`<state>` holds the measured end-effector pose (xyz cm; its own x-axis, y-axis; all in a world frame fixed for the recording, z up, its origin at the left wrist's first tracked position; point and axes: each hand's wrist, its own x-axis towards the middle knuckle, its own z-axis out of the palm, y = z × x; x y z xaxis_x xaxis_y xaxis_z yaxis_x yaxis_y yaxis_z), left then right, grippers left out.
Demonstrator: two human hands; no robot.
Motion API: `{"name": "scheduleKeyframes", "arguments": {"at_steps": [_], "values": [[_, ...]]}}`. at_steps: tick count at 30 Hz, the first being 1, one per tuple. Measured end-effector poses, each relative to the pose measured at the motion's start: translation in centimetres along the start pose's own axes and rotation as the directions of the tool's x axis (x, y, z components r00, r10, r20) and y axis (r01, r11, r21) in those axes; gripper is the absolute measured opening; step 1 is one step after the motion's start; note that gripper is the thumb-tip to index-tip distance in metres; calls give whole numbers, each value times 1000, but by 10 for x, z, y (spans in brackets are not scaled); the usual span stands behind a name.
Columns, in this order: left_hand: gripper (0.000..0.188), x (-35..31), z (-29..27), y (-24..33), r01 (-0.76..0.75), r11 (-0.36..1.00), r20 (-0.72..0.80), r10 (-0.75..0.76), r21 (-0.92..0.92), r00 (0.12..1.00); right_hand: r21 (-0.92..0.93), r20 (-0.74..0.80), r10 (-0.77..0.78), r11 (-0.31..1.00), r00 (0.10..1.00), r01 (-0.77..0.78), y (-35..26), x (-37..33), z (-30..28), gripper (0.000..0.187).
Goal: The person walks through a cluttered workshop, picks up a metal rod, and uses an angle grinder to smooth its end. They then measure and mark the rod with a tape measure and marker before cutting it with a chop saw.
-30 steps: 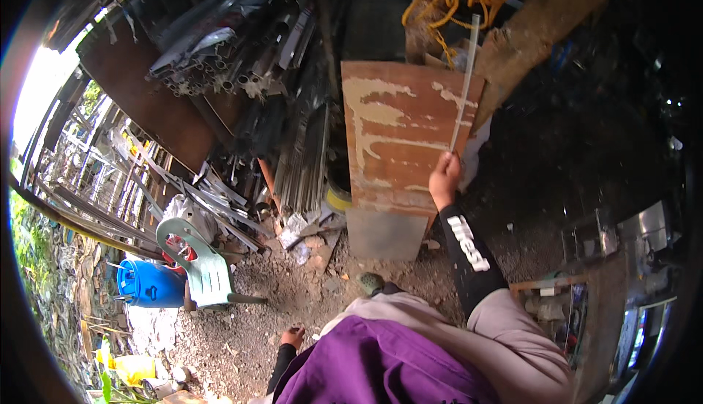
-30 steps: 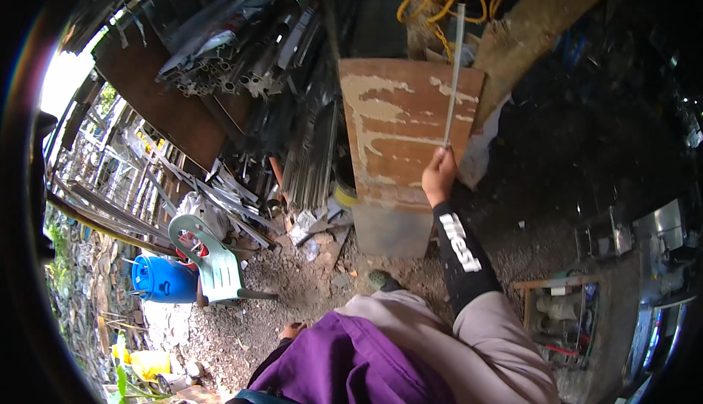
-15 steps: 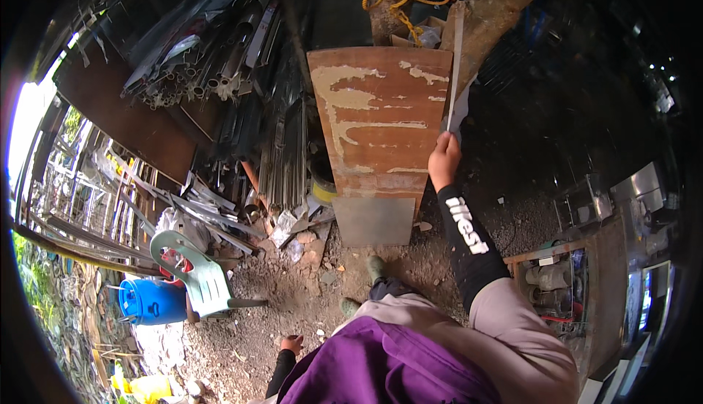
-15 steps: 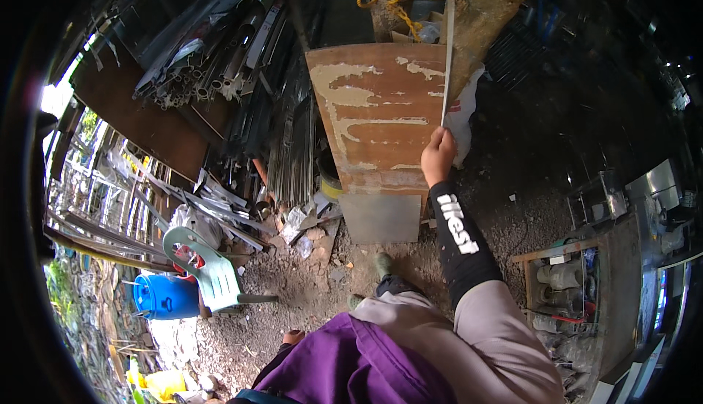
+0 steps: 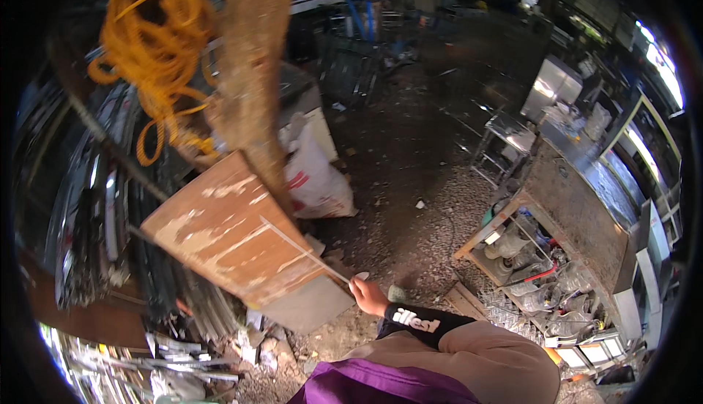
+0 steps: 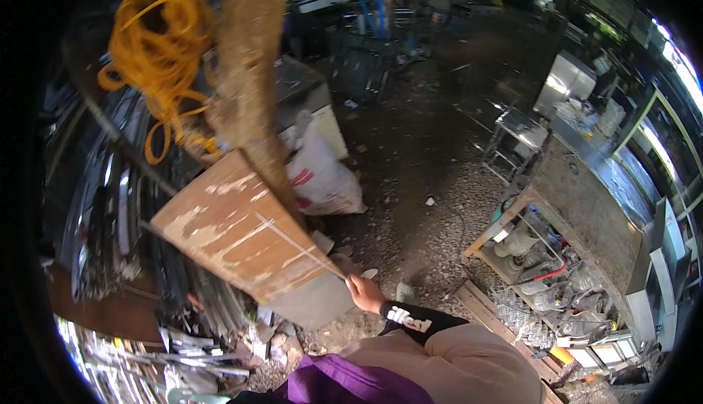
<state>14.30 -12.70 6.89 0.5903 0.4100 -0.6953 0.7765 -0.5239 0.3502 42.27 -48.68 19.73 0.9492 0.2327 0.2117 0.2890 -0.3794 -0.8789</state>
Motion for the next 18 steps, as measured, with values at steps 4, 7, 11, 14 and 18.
{"name": "scheduleKeyframes", "arguments": {"at_steps": [4, 7, 11, 14, 18], "values": [[26, 55, 22, 111, -125, 973, 91, 109, 196, 990, -275, 338, 332, 930, 881, -245, 169, -35, -107, 33], [26, 90, 48, 154, -336, 820, 235, 252, 463, 939, -677, 362, 656, 673, 662, -297, 260, -63, -203, 32], [26, 170, 25, 238, -569, 383, 218, 658, 728, 721, -412, 158, 679, 705, 717, -577, 235, -34, -279, 29], [26, 175, 61, 437, -850, 476, -82, 879, 225, 471, -79, -238, 562, 801, 792, -593, 230, -46, -337, 24], [26, 185, 58, 546, -667, 744, 115, 662, 19, 741, 377, -213, 825, 563, 523, -735, 262, 9, -323, 28]]}}
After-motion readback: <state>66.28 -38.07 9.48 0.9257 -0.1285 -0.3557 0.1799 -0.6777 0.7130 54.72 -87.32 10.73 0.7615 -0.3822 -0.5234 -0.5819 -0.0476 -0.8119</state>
